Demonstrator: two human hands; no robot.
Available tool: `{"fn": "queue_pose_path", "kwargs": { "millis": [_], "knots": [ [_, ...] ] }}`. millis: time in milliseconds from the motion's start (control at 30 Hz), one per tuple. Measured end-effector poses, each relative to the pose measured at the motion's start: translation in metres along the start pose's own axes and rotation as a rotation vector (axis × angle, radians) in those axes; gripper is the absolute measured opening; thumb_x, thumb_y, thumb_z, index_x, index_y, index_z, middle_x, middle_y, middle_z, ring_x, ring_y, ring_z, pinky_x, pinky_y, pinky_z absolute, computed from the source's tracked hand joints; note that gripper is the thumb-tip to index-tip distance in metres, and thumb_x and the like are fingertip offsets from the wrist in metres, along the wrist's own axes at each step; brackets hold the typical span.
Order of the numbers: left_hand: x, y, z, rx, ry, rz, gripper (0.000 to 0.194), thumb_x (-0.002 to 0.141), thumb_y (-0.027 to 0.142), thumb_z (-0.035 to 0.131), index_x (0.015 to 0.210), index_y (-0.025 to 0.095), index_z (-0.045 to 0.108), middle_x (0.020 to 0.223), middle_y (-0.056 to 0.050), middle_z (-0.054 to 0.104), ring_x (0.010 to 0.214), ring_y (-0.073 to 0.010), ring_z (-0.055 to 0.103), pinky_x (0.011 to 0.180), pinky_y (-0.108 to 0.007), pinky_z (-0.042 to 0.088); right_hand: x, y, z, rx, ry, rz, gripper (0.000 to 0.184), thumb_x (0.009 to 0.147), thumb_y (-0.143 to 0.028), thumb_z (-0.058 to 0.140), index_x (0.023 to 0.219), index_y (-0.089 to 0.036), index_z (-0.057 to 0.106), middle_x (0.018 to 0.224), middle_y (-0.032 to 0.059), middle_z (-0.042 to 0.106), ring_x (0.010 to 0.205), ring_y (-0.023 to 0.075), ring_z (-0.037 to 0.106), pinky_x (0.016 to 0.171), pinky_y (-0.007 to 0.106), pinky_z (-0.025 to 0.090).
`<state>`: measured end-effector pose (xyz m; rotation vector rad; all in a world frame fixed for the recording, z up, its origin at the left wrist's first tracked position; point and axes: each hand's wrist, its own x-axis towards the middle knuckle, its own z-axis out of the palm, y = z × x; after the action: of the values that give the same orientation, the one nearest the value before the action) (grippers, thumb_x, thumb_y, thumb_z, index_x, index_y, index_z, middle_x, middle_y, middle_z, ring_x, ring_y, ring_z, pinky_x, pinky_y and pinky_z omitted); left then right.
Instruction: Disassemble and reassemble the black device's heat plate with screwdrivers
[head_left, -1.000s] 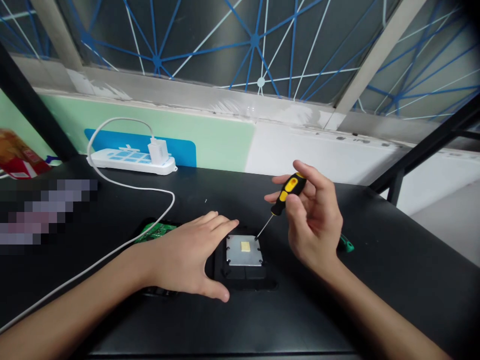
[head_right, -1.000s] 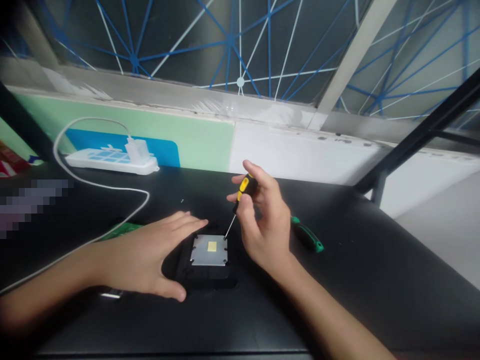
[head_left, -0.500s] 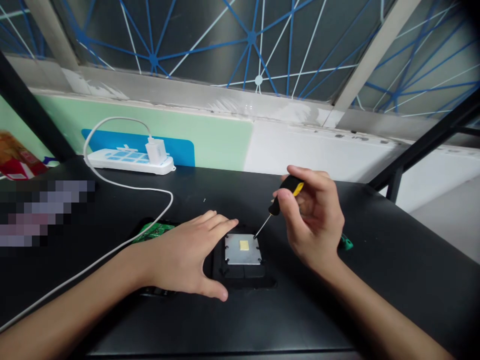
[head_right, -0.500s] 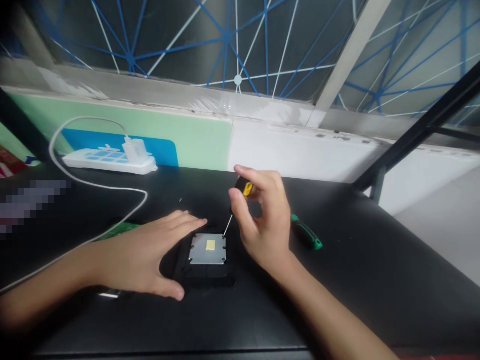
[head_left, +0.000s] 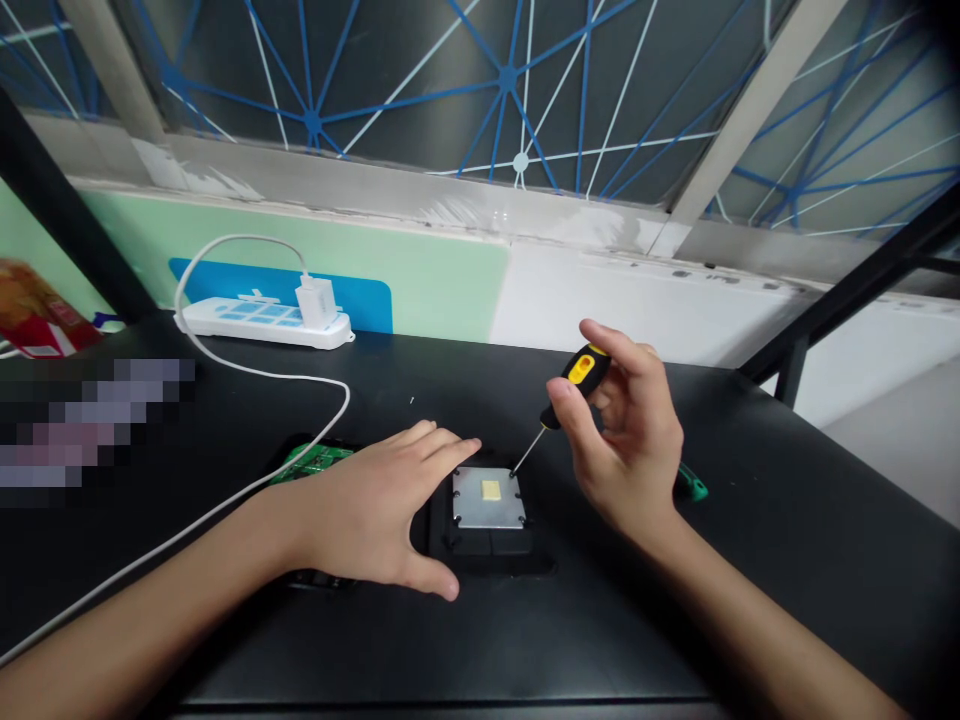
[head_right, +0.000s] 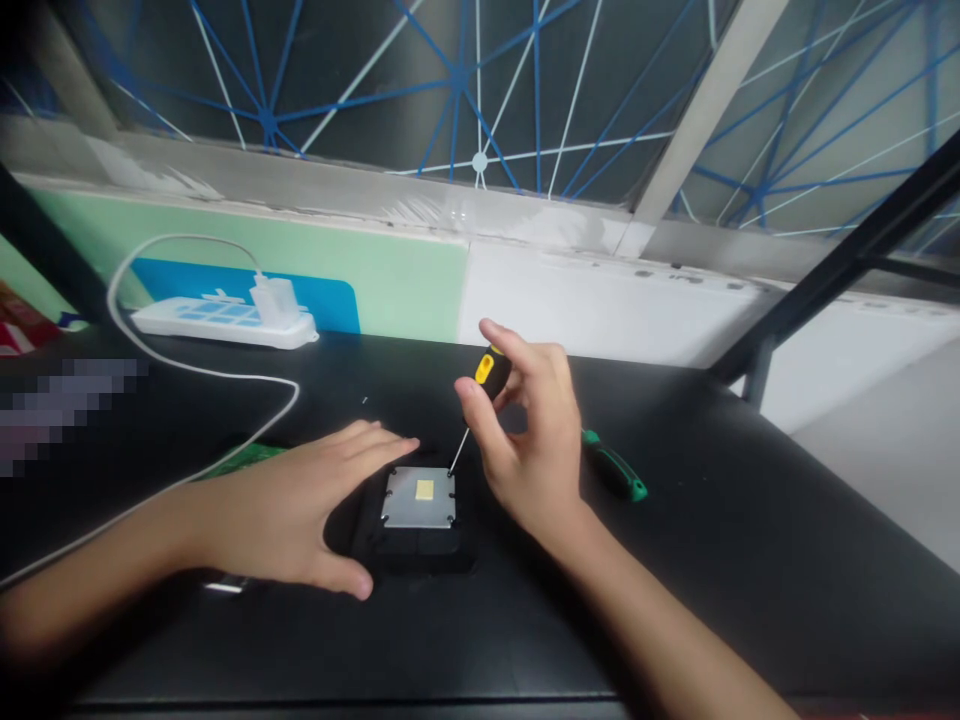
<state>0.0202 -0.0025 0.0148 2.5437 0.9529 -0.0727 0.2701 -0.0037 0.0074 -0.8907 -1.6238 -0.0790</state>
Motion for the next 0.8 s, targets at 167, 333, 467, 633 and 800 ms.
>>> {"fn": "queue_pose_path", "kwargs": {
  "millis": [167,333,467,633,800],
  "knots": [
    [0.0001,-0.002,0.0012,0.0,0.008,0.01,0.121,0.076,0.069,0.08,0.167,0.018,0.019,0.172,-0.016,0.028,0.16,-0.0418,0.019,0.129,-0.062,0.023,-0.0022,-0.0021,-0.0023,0.161,-0.048,0.072,0.041,0.105,-0.029,0.047,0.145,-0.037,0.053,0.12,0.005,0.073,0.086,0.019,0.073,0.071,0.04,0.063],
    [-0.0021,-0.0027,0.0021,-0.003,0.021,0.02,0.119,0.077,0.07,0.08,0.167,0.018,0.02,0.171,-0.017,0.029,0.16,-0.0423,0.021,0.128,-0.063,0.024,0.001,-0.0056,-0.0028,0.165,-0.012,0.039,0.035,0.102,-0.028,0.055,0.135,-0.037,0.061,0.125,0.005,0.071,0.089,0.0185,0.071,0.069,0.038,0.063],
    [-0.0018,-0.0018,0.0009,-0.007,0.012,0.017,0.119,0.077,0.071,0.079,0.167,0.017,0.021,0.171,-0.017,0.03,0.159,-0.0426,0.021,0.128,-0.063,0.026,0.0046,-0.0046,-0.0024,0.038,0.033,-0.079,0.041,0.09,-0.02,0.074,0.127,-0.035,0.067,0.111,0.0028,0.066,0.084,0.0152,0.058,0.064,0.033,0.056],
    [0.0005,-0.0011,-0.0002,-0.003,0.016,0.022,0.12,0.077,0.069,0.08,0.167,0.017,0.02,0.171,-0.017,0.03,0.16,-0.0414,0.021,0.129,-0.062,0.024,0.002,-0.0029,-0.0022,0.079,0.027,-0.035,0.044,0.096,-0.02,0.065,0.137,-0.036,0.061,0.111,0.0033,0.068,0.079,0.0151,0.065,0.066,0.036,0.058],
    [0.0007,-0.0006,-0.0001,-0.007,0.006,0.005,0.12,0.077,0.068,0.081,0.167,0.017,0.02,0.172,-0.018,0.027,0.16,-0.0445,0.018,0.128,-0.063,0.026,-0.0003,-0.0049,-0.0019,0.207,-0.005,0.041,0.036,0.105,-0.027,0.047,0.139,-0.033,0.059,0.124,0.0054,0.074,0.086,0.0186,0.075,0.065,0.038,0.063]
  ]
}}
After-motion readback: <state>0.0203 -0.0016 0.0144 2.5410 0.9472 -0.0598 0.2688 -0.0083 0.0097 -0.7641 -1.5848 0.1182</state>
